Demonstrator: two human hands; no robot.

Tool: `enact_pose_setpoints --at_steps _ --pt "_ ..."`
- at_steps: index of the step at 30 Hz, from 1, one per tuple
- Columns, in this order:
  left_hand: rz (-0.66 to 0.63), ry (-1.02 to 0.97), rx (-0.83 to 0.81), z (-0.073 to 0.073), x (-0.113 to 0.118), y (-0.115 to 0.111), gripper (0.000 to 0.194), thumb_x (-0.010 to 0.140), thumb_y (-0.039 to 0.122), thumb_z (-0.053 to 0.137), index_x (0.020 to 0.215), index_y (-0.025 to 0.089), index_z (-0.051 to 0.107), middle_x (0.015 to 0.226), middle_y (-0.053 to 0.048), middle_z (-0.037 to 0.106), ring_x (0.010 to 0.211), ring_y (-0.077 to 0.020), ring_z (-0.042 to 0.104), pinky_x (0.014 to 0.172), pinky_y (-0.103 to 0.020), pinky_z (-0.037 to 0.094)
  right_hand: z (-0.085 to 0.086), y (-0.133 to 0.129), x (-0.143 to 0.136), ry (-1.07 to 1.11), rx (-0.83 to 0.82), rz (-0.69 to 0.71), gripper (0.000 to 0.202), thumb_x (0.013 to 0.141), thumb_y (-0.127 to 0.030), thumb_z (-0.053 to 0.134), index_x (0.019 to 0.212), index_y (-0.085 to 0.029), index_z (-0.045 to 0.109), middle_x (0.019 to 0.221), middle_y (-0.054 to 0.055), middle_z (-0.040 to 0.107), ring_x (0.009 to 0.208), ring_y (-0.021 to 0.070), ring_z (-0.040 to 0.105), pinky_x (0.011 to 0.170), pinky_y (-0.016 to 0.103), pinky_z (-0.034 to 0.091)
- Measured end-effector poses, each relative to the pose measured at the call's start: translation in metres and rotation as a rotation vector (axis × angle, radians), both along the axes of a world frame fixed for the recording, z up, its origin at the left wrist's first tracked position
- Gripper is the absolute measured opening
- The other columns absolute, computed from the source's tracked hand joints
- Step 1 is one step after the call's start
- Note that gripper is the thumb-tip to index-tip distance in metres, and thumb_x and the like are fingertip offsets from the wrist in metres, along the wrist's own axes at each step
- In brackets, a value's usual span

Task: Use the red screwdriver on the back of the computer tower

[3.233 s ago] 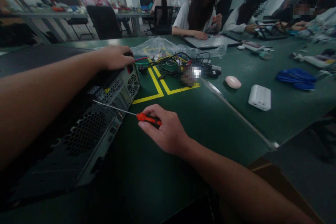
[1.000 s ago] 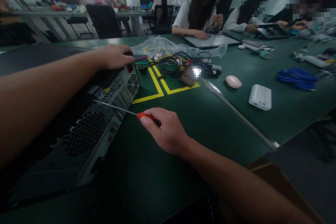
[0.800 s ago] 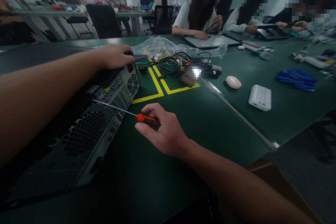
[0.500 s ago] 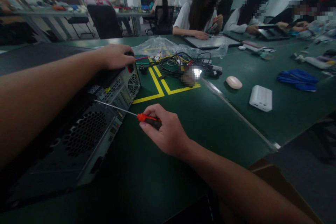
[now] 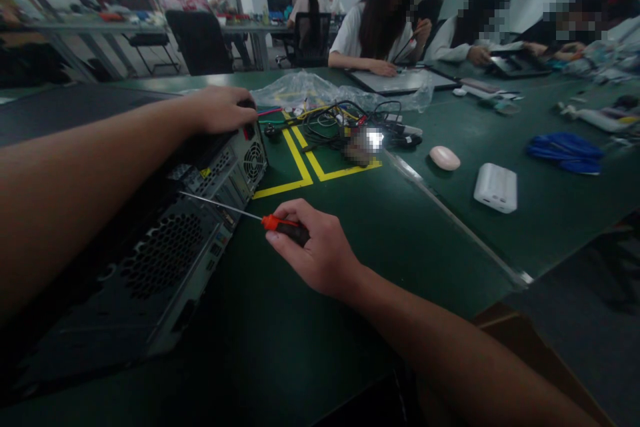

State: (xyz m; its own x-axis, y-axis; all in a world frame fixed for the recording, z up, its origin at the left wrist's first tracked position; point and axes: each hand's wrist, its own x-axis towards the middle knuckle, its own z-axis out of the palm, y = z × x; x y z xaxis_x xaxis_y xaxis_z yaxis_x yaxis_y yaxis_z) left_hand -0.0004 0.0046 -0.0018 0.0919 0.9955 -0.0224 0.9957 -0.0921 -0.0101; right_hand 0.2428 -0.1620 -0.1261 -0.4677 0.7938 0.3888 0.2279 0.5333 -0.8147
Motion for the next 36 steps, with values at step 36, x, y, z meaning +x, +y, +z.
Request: enact_pose_setpoints --at_steps 36 --pt "0.000 -0.026 -0.013 0.0021 -0.0007 -0.0006 0.075 0.108 0.053 0.041 0.164 0.010 0.066 0.162 -0.025 0.070 0.152 -0.0446 0.065 0.131 -0.055 0.047 -0.0006 -0.0028 -0.0012 0.029 -0.010 -0.017 0.028 0.103 -0.043 0.079 0.123 -0.025 0.069 0.103 0.002 0.081 0.080 0.0179 0.070 0.079 0.033 0.054"
